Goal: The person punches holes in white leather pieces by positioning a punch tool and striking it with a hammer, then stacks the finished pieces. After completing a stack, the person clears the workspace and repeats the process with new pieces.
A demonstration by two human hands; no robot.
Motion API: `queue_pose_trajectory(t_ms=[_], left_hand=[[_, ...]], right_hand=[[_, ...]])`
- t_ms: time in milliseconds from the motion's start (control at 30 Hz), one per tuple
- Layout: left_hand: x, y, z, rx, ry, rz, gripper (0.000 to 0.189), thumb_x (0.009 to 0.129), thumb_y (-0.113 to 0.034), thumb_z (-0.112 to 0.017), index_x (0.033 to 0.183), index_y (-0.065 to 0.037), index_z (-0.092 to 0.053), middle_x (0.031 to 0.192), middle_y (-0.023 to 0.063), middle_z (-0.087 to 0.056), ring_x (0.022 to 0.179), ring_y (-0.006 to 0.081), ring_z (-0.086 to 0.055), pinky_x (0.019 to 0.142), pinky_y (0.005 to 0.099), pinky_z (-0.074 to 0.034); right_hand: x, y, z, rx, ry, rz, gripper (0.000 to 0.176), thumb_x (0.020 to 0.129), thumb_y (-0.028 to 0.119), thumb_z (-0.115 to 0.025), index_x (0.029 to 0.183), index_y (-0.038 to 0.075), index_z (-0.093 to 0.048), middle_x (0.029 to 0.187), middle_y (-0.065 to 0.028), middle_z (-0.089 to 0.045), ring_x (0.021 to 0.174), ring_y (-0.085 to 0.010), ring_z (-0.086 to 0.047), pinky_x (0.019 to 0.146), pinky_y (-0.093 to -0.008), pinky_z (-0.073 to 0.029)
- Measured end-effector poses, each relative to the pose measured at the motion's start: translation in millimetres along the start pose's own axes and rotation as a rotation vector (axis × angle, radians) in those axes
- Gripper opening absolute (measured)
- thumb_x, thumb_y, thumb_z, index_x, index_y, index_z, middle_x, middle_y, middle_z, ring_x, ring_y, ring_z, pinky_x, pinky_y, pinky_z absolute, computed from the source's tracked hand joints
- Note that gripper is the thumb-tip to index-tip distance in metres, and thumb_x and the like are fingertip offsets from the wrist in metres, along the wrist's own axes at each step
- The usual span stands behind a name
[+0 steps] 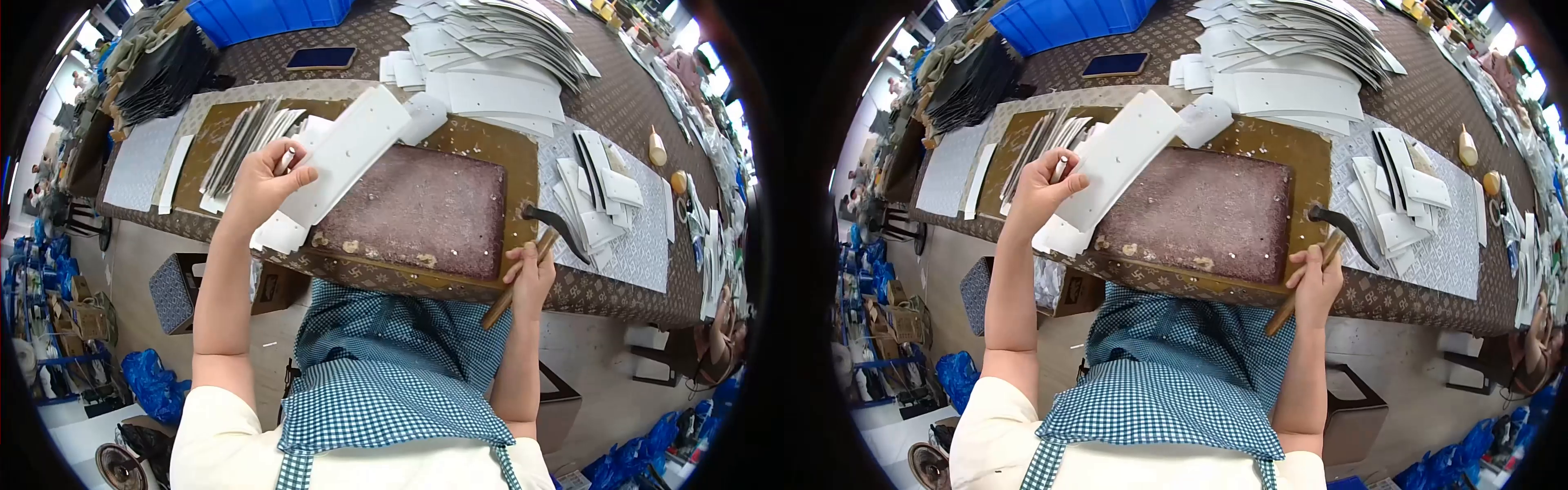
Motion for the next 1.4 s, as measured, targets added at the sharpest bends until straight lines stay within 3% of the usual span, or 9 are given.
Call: queue_pose_trajectory(t_ms=[267,367,467,500,600,633,933,1200,1400], left_hand=[[25.0,-36.3,-140.6,-0.054,0.686,-0.02,0.024,0.08,-0.02,-0.083,0.089,-0.004,-0.066,0.072,-0.0079,-0.051,0.067,0.0014,-0.041,0.057,0.0219,-0.032],[33.4,-30.0,-179.1,-0.035,0.829,-0.061,0.028,0.078,-0.021,-0.084,0.089,-0.002,-0.066,0.072,-0.006,-0.053,0.069,0.0056,-0.046,0.061,0.0253,-0.038],[45.7,-12.4,-190.2,0.173,0.78,-0.039,0.029,0.077,-0.021,-0.084,0.089,-0.001,-0.066,0.073,-0.0027,-0.056,0.073,0.0077,-0.05,0.064,0.0265,-0.041],[48.6,-5.6,-191.6,0.256,0.738,-0.042,0.03,0.077,-0.022,-0.083,0.093,-0.003,-0.067,0.082,0.0021,-0.062,0.08,0.0137,-0.059,0.071,0.0298,-0.047],[44.0,-23.9,-182.5,0.522,0.471,-0.394,0.031,0.076,-0.024,-0.081,0.098,-0.007,-0.067,0.095,0.0053,-0.063,0.087,0.0233,-0.064,0.078,0.0341,-0.05],[40.0,-25.6,-180.7,0.521,0.458,-0.37,0.029,0.078,-0.024,-0.078,0.1,-0.009,-0.067,0.101,0.0067,-0.06,0.092,0.0291,-0.064,0.082,0.0372,-0.051],[9.7,-33.6,-201.9,0.312,0.43,-0.405,0.015,0.085,-0.016,-0.071,0.098,-0.009,-0.072,0.096,0.0074,-0.063,0.084,0.0262,-0.066,0.076,0.0373,-0.053],[1.5,-39.5,-220.5,0.454,0.364,-0.651,0.014,0.079,-0.021,-0.073,0.09,-0.012,-0.071,0.092,0.0035,-0.064,0.073,0.0267,-0.068,0.065,0.0382,-0.056],[0.3,-39.1,-222.3,0.498,0.317,-0.642,0.015,0.077,-0.02,-0.075,0.082,-0.009,-0.066,0.087,0.0059,-0.063,0.074,0.0265,-0.068,0.066,0.0388,-0.056]], right_hand=[[-2.6,3.3,-0.5,-0.006,-0.021,-0.019,0.02,0.104,0.019,-0.052,0.107,-0.001,-0.055,0.077,-0.0095,-0.066,0.043,-0.0087,-0.051,0.041,-0.0226,-0.041],[-2.7,3.7,-0.1,-0.012,-0.025,-0.011,0.02,0.104,0.019,-0.052,0.106,0.0,-0.055,0.077,-0.0095,-0.066,0.043,-0.0085,-0.051,0.041,-0.0226,-0.041],[-3.3,4.0,-0.6,-0.001,-0.026,-0.014,0.02,0.104,0.019,-0.052,0.107,0.0,-0.055,0.078,-0.0097,-0.066,0.043,-0.0083,-0.05,0.042,-0.0226,-0.041],[-3.5,4.1,-0.6,-0.002,-0.024,-0.014,0.02,0.104,0.019,-0.052,0.107,0.0,-0.055,0.078,-0.0097,-0.066,0.043,-0.0082,-0.05,0.042,-0.0226,-0.041],[-3.8,4.3,0.1,-0.008,-0.012,-0.007,0.02,0.105,0.019,-0.051,0.108,0.0,-0.053,0.081,-0.0101,-0.067,0.044,-0.0075,-0.05,0.042,-0.0217,-0.041],[-4.6,6.2,-1.6,-0.009,0.003,-0.003,0.019,0.105,0.019,-0.051,0.109,0.0,-0.053,0.082,-0.0102,-0.068,0.044,-0.0073,-0.05,0.042,-0.0213,-0.041],[-25.6,48.2,-63.2,0.058,0.179,0.045,0.014,0.104,0.014,-0.051,0.107,0.0,-0.05,0.111,-0.0153,-0.071,0.047,-0.0061,-0.052,0.044,-0.0198,-0.042],[-19.6,30.6,-67.3,0.064,0.129,-0.031,0.016,0.104,0.016,-0.051,0.103,0.0,-0.049,0.107,-0.0148,-0.072,0.044,-0.0095,-0.054,0.042,-0.0228,-0.044],[-20.2,30.0,-66.9,0.041,0.114,-0.025,0.018,0.104,0.017,-0.051,0.102,0.0,-0.049,0.102,-0.0141,-0.073,0.043,-0.0104,-0.055,0.042,-0.0234,-0.044]])
Point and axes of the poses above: each hand's wrist, its own x-axis towards the middle knuckle, its own z-axis out of the back of the hand, y = z × x, the point moved 9 cm from there along x, towards the middle knuckle
